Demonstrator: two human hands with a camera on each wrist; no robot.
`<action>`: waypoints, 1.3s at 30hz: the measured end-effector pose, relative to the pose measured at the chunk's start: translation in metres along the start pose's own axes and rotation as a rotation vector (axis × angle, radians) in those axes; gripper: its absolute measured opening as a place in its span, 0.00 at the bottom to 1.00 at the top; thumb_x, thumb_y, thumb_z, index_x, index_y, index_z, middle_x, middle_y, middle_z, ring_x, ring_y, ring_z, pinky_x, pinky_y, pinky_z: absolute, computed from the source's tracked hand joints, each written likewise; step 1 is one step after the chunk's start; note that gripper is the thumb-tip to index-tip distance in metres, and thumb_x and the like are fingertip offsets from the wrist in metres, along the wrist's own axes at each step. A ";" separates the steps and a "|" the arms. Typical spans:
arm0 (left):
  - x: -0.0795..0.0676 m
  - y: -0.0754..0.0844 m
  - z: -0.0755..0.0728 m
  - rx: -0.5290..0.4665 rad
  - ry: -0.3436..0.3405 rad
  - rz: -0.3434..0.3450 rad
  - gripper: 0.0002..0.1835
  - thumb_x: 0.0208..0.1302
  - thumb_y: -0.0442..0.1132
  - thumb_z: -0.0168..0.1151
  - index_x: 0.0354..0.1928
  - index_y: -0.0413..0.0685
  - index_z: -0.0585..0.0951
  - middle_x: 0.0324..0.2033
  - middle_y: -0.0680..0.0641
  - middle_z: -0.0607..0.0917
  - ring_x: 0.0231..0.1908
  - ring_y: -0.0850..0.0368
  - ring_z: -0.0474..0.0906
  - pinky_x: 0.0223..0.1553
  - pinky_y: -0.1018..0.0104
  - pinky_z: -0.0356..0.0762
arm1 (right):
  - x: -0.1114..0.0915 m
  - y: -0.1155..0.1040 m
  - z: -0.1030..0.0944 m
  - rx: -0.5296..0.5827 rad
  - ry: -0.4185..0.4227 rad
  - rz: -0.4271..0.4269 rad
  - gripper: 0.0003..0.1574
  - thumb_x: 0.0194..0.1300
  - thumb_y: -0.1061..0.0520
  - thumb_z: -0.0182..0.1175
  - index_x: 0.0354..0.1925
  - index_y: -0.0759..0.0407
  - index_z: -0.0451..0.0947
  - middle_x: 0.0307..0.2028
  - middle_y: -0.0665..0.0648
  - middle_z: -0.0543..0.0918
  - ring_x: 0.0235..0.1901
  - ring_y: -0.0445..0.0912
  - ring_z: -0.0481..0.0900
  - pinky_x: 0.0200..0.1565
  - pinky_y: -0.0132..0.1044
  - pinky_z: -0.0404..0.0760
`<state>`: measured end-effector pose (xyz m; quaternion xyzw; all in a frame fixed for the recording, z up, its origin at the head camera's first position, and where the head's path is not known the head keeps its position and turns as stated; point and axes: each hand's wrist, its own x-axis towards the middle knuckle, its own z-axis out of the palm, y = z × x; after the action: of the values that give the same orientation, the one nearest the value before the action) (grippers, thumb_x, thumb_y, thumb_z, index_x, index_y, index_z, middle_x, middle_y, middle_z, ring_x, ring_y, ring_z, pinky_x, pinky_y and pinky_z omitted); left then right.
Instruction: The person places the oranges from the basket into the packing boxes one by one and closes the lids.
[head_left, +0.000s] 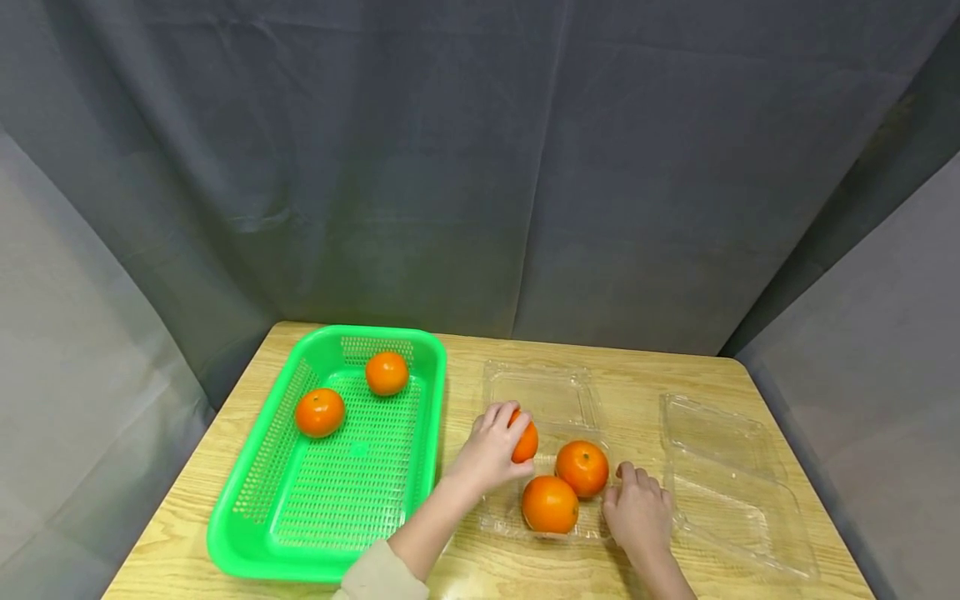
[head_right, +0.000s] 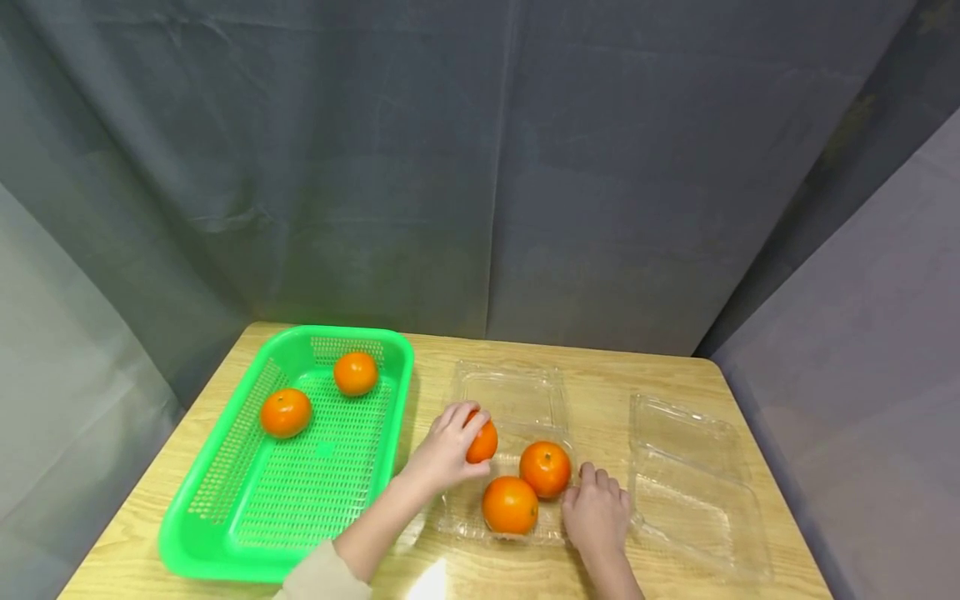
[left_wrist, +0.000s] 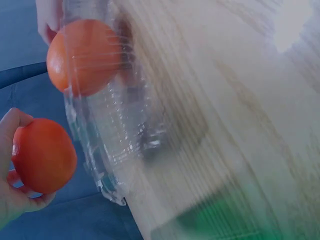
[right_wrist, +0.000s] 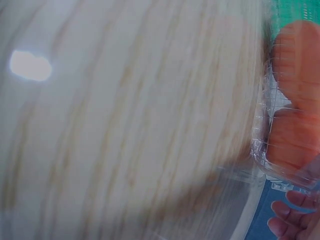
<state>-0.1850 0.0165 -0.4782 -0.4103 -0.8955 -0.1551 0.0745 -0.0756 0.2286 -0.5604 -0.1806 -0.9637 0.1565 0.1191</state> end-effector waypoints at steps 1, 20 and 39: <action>0.001 0.001 0.002 -0.001 -0.016 -0.001 0.32 0.44 0.51 0.67 0.53 0.50 0.71 0.54 0.43 0.70 0.55 0.47 0.64 0.52 0.52 0.69 | 0.000 0.000 0.000 0.001 -0.002 0.002 0.17 0.56 0.58 0.50 0.43 0.66 0.71 0.38 0.65 0.77 0.40 0.61 0.73 0.39 0.53 0.65; 0.003 0.003 0.029 0.023 -0.176 0.021 0.36 0.45 0.52 0.68 0.57 0.50 0.69 0.55 0.45 0.69 0.57 0.48 0.64 0.56 0.49 0.65 | 0.002 0.002 0.003 0.003 0.019 0.006 0.16 0.56 0.58 0.50 0.42 0.64 0.72 0.37 0.63 0.78 0.38 0.59 0.73 0.37 0.51 0.64; 0.001 -0.004 0.042 0.059 -0.251 0.050 0.34 0.45 0.50 0.70 0.57 0.53 0.71 0.56 0.47 0.70 0.57 0.49 0.64 0.55 0.49 0.67 | 0.001 0.001 0.001 -0.001 -0.008 0.015 0.17 0.57 0.58 0.48 0.43 0.64 0.71 0.37 0.64 0.77 0.39 0.60 0.73 0.39 0.52 0.64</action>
<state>-0.1889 0.0296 -0.5185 -0.4465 -0.8914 -0.0744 -0.0222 -0.0765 0.2293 -0.5616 -0.1871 -0.9629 0.1578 0.1140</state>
